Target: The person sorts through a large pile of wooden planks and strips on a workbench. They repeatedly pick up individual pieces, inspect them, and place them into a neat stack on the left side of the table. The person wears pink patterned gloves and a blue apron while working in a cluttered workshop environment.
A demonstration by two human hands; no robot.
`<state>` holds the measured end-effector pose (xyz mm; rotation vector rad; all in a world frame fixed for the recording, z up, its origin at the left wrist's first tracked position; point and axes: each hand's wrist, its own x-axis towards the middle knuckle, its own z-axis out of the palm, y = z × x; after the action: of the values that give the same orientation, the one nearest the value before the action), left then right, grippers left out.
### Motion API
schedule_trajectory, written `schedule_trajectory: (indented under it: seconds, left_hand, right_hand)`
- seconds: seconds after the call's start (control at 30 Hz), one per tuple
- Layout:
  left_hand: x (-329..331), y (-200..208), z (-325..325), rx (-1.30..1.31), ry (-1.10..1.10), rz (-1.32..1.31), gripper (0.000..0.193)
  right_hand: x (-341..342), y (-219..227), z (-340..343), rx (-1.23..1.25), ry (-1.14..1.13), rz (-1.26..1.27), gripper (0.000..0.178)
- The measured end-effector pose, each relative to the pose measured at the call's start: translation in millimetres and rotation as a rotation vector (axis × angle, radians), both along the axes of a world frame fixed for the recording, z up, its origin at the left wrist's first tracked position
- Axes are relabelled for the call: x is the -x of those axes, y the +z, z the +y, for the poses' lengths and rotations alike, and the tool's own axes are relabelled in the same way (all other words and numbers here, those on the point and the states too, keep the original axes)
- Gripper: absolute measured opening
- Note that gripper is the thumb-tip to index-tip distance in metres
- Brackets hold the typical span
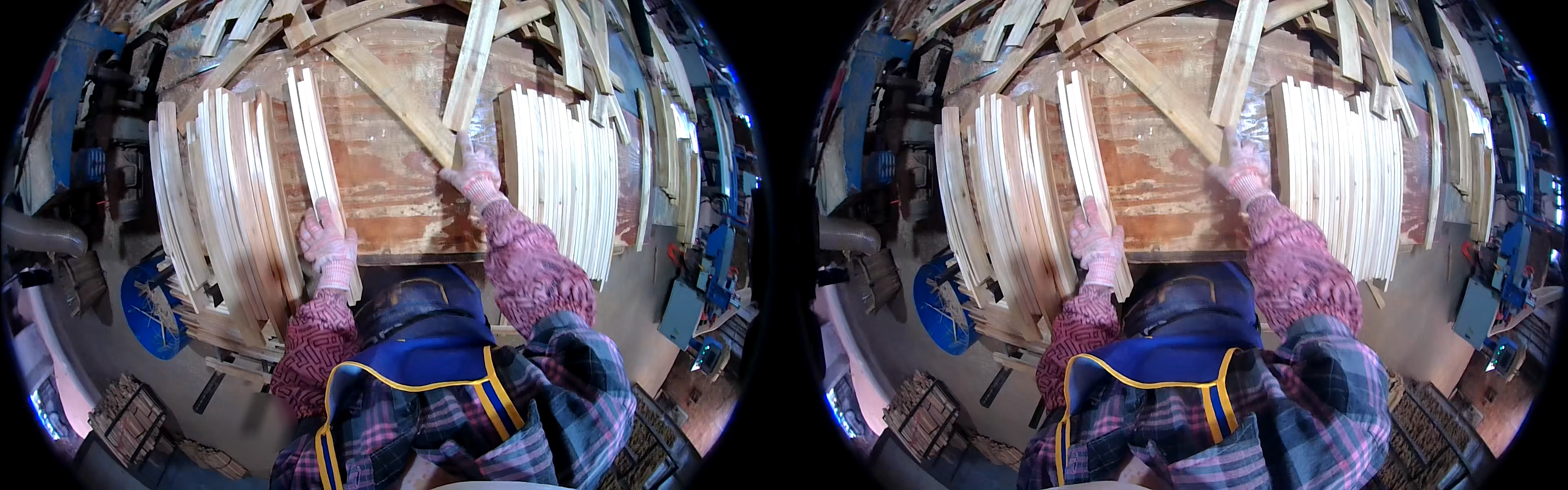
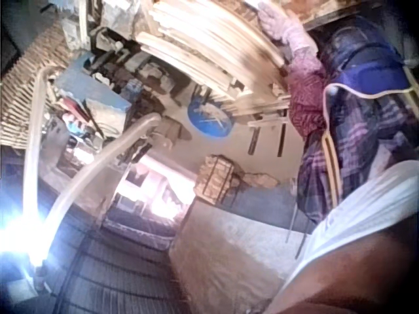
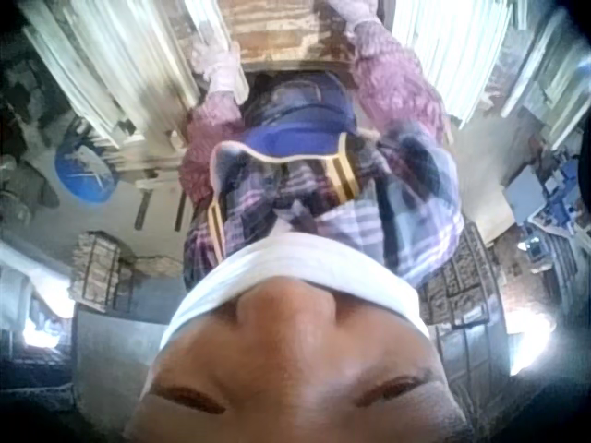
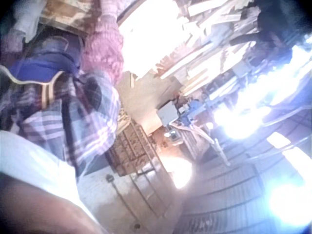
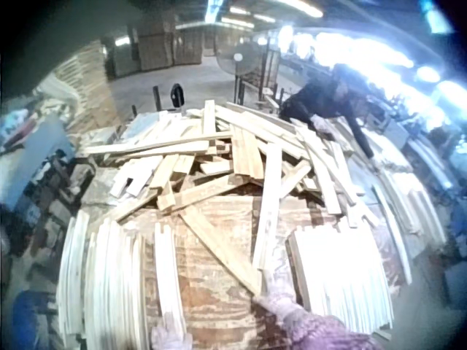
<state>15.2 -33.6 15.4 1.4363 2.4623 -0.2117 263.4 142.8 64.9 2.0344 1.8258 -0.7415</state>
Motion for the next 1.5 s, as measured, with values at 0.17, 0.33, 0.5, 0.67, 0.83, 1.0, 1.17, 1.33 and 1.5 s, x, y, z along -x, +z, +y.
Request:
schedule_trajectory:
  seconds: [0.17,0.33,0.5,0.67,0.83,1.0,1.17,1.33,1.5]
  left_hand:
    - [-41,6,32,-0.536,0.202,-0.959,0.085]
    - [-67,-7,51,-0.239,1.030,-2.055,0.033]
    - [-70,10,55,-0.524,0.949,-1.793,0.044]
    - [-28,14,41,-0.218,0.456,-2.709,0.100]
    - [-22,53,52,-0.418,0.724,-2.478,0.087]
    - [-24,54,49,-0.284,0.897,-2.397,0.057]
    - [-21,44,37,-0.352,0.811,-2.456,0.056]
    - [1,50,19,-0.231,0.869,-2.177,0.045]
    - [51,120,-26,-0.359,0.346,-1.642,0.039]
  right_hand:
    - [-42,-61,-41,0.390,-0.172,1.144,0.050]
    - [-20,-21,72,-0.383,-0.151,0.277,0.082]
    - [25,-13,129,-0.189,-0.477,0.163,0.125]
    - [32,-21,47,-0.216,-0.646,0.578,0.124]
    - [-6,-62,-59,-0.157,-0.420,0.178,0.130]
    - [-22,-79,-68,-0.046,-0.427,0.418,0.131]
    - [-6,-58,-91,-0.017,-0.188,0.242,0.123]
    - [31,-29,-108,0.072,-0.188,0.248,0.113]
    - [18,-58,-102,-0.152,0.114,0.074,0.101]
